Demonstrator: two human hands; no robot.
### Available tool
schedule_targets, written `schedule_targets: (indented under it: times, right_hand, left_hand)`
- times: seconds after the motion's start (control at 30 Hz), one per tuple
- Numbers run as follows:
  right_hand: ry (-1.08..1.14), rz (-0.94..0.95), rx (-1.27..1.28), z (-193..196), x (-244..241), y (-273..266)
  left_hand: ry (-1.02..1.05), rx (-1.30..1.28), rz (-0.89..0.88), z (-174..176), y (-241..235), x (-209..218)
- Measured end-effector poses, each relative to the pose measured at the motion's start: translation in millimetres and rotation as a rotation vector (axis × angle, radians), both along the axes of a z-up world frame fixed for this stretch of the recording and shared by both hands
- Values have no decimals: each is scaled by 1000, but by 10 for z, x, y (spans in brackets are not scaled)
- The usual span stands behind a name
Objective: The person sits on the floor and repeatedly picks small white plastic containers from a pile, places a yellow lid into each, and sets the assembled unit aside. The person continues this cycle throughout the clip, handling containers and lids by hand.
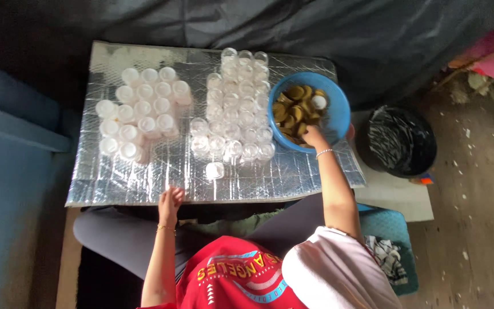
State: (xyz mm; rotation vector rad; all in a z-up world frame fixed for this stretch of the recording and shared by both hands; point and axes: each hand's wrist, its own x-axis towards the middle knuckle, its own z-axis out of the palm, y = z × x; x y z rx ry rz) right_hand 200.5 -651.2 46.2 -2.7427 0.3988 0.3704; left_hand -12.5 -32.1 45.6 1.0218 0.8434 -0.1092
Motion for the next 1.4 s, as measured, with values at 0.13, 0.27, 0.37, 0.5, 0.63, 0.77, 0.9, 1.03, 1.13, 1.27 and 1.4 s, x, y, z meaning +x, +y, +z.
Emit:
schedule_targets:
  times: [0.13, 0.27, 0.37, 0.5, 0.63, 0.77, 0.9, 1.03, 1.13, 1.27, 1.4]
  right_hand:
    - [126, 19, 21, 1103, -249, 694]
    - [52, -49, 108, 1248, -255, 558]
    - [-63, -445, 698, 1656, -392, 634]
    - [-79, -755, 1635, 2471, -857, 1053]
    - [-63, -631, 1712, 2062, -1285, 1650]
    - [-136, -254, 1410, 1290, -1629, 2524]
    - [-397, 137, 873, 1275, -1781, 3294]
    - [-534, 308, 442, 1503, -1679, 3606]
    - [-568, 353, 364, 1372, -1623, 3691]
    - [-497, 376, 382, 1347, -1646, 3751]
    - [-490, 378, 410, 1418, -1692, 3754]
  left_hand:
    - [6, 12, -75, 227, 70, -182]
    - [6, -3, -54, 229, 122, -230]
    - [0, -25, -31, 288, 122, -198]
    - [-52, -105, -107, 208, -6, -51]
    - [-94, -117, -141, 381, -380, 88]
    - [-143, -12, -210, -213, -721, 311]
    - [-206, 249, -305, -535, -963, 465]
    - [-211, 303, -315, -248, -918, 407]
    - [-264, 283, -323, -79, -935, 420]
    - [-286, 280, -347, 306, -914, 375]
    - [-220, 393, -418, 399, -939, 407]
